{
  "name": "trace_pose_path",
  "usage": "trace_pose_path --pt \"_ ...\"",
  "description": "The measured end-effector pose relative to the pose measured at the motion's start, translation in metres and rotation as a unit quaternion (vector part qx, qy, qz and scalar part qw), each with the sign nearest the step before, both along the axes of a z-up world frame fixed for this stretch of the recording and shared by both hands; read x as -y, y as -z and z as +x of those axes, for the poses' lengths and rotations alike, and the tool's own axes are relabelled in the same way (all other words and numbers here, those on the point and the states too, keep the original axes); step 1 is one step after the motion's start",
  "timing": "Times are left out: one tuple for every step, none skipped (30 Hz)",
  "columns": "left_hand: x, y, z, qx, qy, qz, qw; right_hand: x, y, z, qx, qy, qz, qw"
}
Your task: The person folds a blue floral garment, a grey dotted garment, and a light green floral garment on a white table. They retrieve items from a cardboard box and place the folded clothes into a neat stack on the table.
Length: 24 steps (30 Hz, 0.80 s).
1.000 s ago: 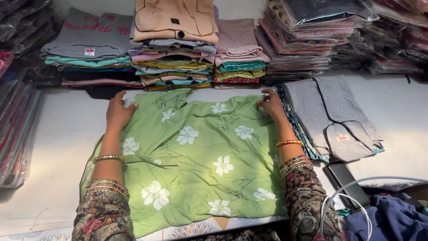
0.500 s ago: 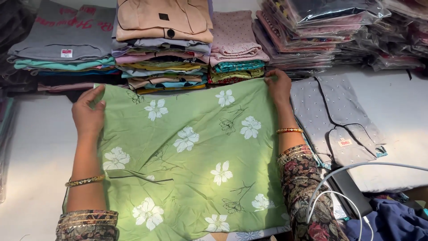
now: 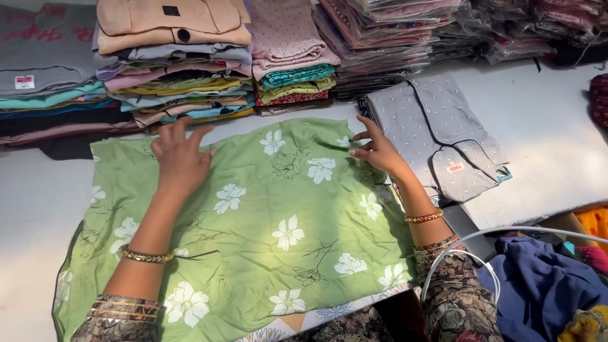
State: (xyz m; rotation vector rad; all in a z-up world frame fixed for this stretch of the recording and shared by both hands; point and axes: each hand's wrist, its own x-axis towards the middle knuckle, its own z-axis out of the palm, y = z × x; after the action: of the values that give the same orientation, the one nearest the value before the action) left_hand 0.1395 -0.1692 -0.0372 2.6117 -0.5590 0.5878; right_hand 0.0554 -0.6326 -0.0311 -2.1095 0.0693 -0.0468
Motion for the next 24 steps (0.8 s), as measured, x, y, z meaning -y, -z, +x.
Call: trace_pose_path --pt "0.027 -0.003 -0.001 -0.004 0.065 0.017 0.998 0.000 0.000 -0.009 0.043 0.001 -0.019 0.999" --pt "0.053 -0.006 -0.003 0.000 0.068 0.018 0.998 -0.003 -0.007 -0.024 0.047 0.004 -0.018 0.999" --pt "0.079 -0.009 -0.005 -0.023 0.123 0.030 0.992 -0.007 -0.014 -0.040 0.154 0.017 -0.144 0.977" --pt "0.105 -0.012 -0.007 -0.046 0.176 0.042 0.982 -0.010 -0.020 -0.055 0.255 0.030 -0.267 0.929" --pt "0.129 -0.012 -0.003 -0.042 0.179 0.043 0.982 -0.009 -0.021 -0.065 0.258 0.034 -0.268 0.928" --pt "0.153 -0.011 -0.001 -0.086 0.214 0.041 0.972 -0.007 -0.020 -0.077 0.171 0.068 -0.241 0.953" --pt "0.177 -0.010 0.001 -0.128 0.249 0.039 0.959 -0.006 -0.019 -0.088 0.083 0.101 -0.211 0.969" --pt "0.199 -0.001 0.008 -0.128 0.254 0.041 0.958 -0.012 -0.021 -0.097 0.082 0.106 -0.210 0.968" --pt "0.220 0.009 0.014 -0.123 0.296 0.027 0.947 -0.018 -0.023 -0.106 -0.001 0.109 -0.230 0.967" --pt "0.243 0.017 0.021 -0.117 0.338 0.012 0.934 -0.022 -0.027 -0.113 -0.083 0.111 -0.249 0.959" --pt "0.254 0.016 0.021 -0.115 0.341 0.013 0.933 -0.025 -0.025 -0.119 -0.082 0.115 -0.249 0.958" --pt "0.265 0.015 0.020 -0.080 0.323 0.074 0.940 -0.027 -0.022 -0.125 -0.043 0.095 -0.253 0.962" --pt "0.277 0.014 0.019 -0.045 0.303 0.133 0.943 -0.029 -0.020 -0.131 -0.004 0.076 -0.257 0.963" --pt "0.284 0.013 0.027 -0.043 0.305 0.133 0.942 -0.030 -0.022 -0.138 -0.004 0.079 -0.258 0.963" --pt "0.291 0.012 0.035 -0.044 0.270 0.140 0.952 -0.031 -0.024 -0.145 0.064 0.100 -0.288 0.950" --pt "0.297 0.014 0.041 -0.047 0.233 0.149 0.960 -0.034 -0.025 -0.153 0.130 0.118 -0.316 0.933" --pt "0.301 0.010 0.036 -0.049 0.236 0.151 0.959 -0.035 -0.024 -0.158 0.127 0.121 -0.314 0.933" --pt "0.305 0.007 0.030 0.052 0.211 0.066 0.974 -0.036 -0.023 -0.164 0.114 0.132 -0.309 0.935" --pt "0.308 0.004 0.024 0.152 0.182 -0.020 0.971 -0.037 -0.022 -0.169 0.101 0.143 -0.304 0.936" --pt "0.314 0.005 0.012 0.151 0.184 -0.019 0.971 -0.033 -0.012 -0.169 0.100 0.145 -0.302 0.937" --pt "0.319 0.005 -0.001 0.093 0.260 -0.016 0.961 -0.029 -0.001 -0.169 0.110 0.163 -0.308 0.931" --pt "0.323 0.007 -0.015 0.031 0.333 -0.014 0.942 -0.026 0.010 -0.172 0.117 0.180 -0.314 0.925" --pt "0.332 0.012 -0.025 0.028 0.335 -0.012 0.942 -0.022 0.012 -0.168 0.114 0.181 -0.311 0.926" --pt "0.339 0.018 -0.035 -0.056 0.392 0.014 0.918 -0.019 0.014 -0.164 0.101 0.185 -0.336 0.918"
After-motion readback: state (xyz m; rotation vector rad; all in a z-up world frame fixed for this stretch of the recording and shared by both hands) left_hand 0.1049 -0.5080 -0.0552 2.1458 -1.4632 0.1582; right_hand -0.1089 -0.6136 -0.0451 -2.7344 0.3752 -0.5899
